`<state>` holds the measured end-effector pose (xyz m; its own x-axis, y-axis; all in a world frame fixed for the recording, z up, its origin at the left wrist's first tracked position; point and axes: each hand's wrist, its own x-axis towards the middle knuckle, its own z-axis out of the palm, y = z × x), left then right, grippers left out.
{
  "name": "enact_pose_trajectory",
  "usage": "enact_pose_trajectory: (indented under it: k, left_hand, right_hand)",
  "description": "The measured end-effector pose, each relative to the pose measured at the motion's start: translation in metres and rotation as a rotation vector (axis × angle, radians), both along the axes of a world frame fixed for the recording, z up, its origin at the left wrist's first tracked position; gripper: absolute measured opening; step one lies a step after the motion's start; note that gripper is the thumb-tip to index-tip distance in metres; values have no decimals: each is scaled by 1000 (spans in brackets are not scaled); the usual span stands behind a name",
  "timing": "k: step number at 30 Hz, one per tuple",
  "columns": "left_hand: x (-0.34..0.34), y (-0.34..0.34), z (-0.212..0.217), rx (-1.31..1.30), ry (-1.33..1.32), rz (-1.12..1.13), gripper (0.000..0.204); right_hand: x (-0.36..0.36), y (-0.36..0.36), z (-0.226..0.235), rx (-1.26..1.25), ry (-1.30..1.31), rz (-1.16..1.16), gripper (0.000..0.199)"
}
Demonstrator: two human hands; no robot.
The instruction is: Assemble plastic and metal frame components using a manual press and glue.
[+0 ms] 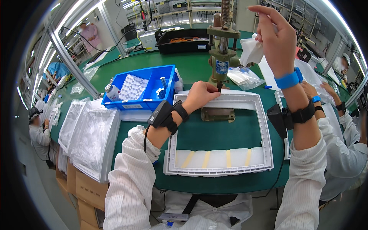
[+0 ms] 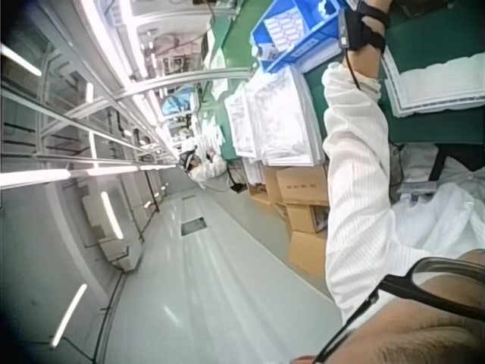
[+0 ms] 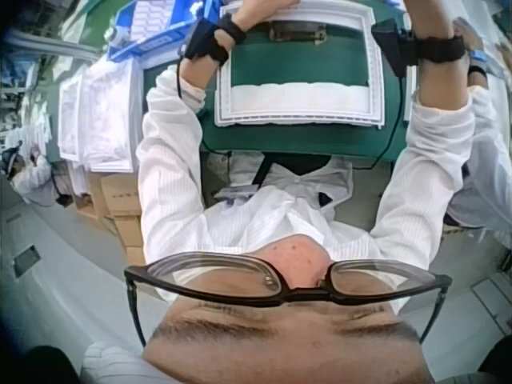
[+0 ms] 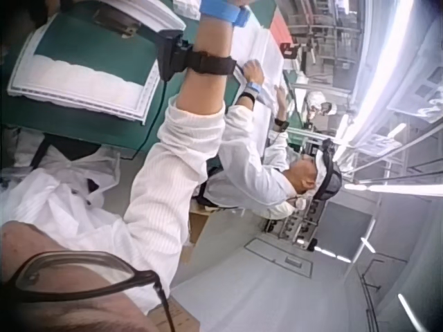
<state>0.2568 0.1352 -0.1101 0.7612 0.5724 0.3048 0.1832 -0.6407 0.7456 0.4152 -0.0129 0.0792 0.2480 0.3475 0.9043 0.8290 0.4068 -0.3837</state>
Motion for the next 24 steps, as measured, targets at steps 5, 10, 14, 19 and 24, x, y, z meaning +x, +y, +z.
enact_pose_trajectory:
  k: [5,10,14,19,24]
  left_hand:
    - [-2,-2,1,5,-12,22,30]
    - [0,-4,-1,1,-15,20,29]
    - [-4,-1,-2,11,-21,29,29]
    - [-3,-4,-1,-11,5,25,30]
    - [-6,2,-3,-50,-71,-33,33]
  right_hand:
    - [-15,-16,-16,39,31,48,25]
    - [-24,-22,-21,86,49,69,25]
    - [-35,-34,-39,139,13,80,24]
    - [-38,-47,-60,146,-3,84,23]
    - [-40,-47,-62,151,-1,94,23]
